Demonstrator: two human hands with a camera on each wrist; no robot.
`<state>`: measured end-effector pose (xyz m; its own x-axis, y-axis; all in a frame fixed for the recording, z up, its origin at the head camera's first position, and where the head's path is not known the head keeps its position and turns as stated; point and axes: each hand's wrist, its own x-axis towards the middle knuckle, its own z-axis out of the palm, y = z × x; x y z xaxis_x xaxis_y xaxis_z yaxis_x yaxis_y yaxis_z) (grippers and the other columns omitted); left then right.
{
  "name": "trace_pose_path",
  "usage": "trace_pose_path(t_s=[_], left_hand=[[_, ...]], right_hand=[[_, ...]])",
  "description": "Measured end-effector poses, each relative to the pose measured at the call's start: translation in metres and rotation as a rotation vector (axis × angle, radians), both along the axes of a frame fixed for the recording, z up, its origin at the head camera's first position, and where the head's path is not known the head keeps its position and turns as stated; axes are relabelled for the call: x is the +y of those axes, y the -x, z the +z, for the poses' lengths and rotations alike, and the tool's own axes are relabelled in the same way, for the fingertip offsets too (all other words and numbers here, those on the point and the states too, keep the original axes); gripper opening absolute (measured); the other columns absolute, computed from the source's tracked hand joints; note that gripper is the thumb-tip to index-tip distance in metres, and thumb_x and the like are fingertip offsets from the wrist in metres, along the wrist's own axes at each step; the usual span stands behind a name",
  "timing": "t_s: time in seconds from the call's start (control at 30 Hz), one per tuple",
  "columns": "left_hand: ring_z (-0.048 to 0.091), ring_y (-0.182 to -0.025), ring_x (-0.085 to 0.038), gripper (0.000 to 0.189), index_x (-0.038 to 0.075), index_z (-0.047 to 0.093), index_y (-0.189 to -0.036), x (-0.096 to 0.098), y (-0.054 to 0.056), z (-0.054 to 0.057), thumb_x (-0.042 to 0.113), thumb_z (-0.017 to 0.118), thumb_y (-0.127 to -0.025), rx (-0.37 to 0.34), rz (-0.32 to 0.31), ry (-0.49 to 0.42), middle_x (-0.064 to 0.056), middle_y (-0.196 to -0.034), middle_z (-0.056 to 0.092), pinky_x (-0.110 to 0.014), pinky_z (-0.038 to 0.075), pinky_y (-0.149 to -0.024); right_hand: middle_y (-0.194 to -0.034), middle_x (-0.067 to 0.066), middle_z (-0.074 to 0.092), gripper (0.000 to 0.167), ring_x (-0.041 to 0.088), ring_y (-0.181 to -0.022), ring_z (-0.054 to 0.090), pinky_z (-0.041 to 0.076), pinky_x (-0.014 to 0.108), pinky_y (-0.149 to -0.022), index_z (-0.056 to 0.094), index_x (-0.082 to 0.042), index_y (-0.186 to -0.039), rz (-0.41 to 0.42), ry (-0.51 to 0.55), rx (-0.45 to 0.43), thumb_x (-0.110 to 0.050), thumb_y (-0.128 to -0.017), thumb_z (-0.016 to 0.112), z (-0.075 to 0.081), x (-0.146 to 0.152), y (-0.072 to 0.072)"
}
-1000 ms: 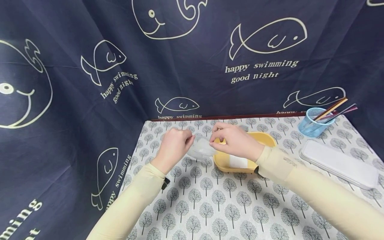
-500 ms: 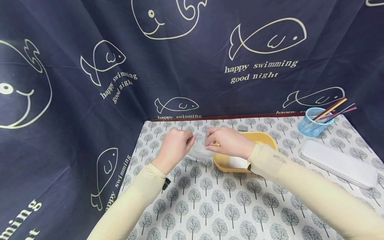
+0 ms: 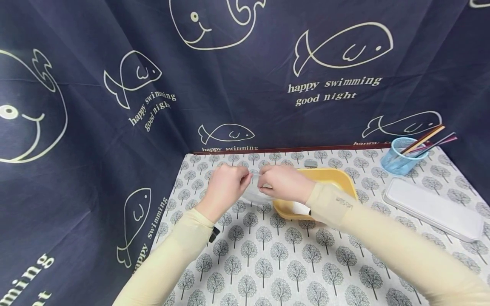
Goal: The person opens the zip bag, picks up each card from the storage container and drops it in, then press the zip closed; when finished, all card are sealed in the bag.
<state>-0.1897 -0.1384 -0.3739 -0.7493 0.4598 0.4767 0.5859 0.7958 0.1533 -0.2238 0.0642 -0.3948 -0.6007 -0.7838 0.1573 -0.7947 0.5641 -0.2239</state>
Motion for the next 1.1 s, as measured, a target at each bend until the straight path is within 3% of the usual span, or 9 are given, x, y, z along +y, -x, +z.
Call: trace_pose_path(t_s=[0.5, 1.1], left_hand=[[0.055, -0.049, -0.009, 0.027, 0.012, 0.067, -0.07, 0.003, 0.001, 0.0, 0.01, 0.076, -0.095, -0.026, -0.002, -0.015, 0.003, -0.058, 0.061, -0.024, 0.047, -0.05], [0.054, -0.05, -0.01, 0.028, 0.013, 0.066, -0.069, 0.001, 0.001, -0.001, 0.01, 0.076, -0.095, -0.018, -0.004, -0.013, 0.005, -0.057, 0.059, -0.027, 0.048, -0.052]], right_hand=[[-0.083, -0.007, 0.065, 0.009, 0.009, -0.071, 0.062, 0.056, 0.025, -0.065, 0.078, -0.017, -0.085, -0.013, 0.006, 0.14, -0.015, -0.085, 0.088, -0.012, -0.006, -0.001], [-0.077, -0.008, 0.062, 0.018, 0.009, -0.065, 0.06, 0.051, 0.022, -0.058, 0.072, -0.017, -0.078, -0.03, 0.057, 0.231, -0.014, -0.083, 0.089, -0.015, -0.008, -0.003]])
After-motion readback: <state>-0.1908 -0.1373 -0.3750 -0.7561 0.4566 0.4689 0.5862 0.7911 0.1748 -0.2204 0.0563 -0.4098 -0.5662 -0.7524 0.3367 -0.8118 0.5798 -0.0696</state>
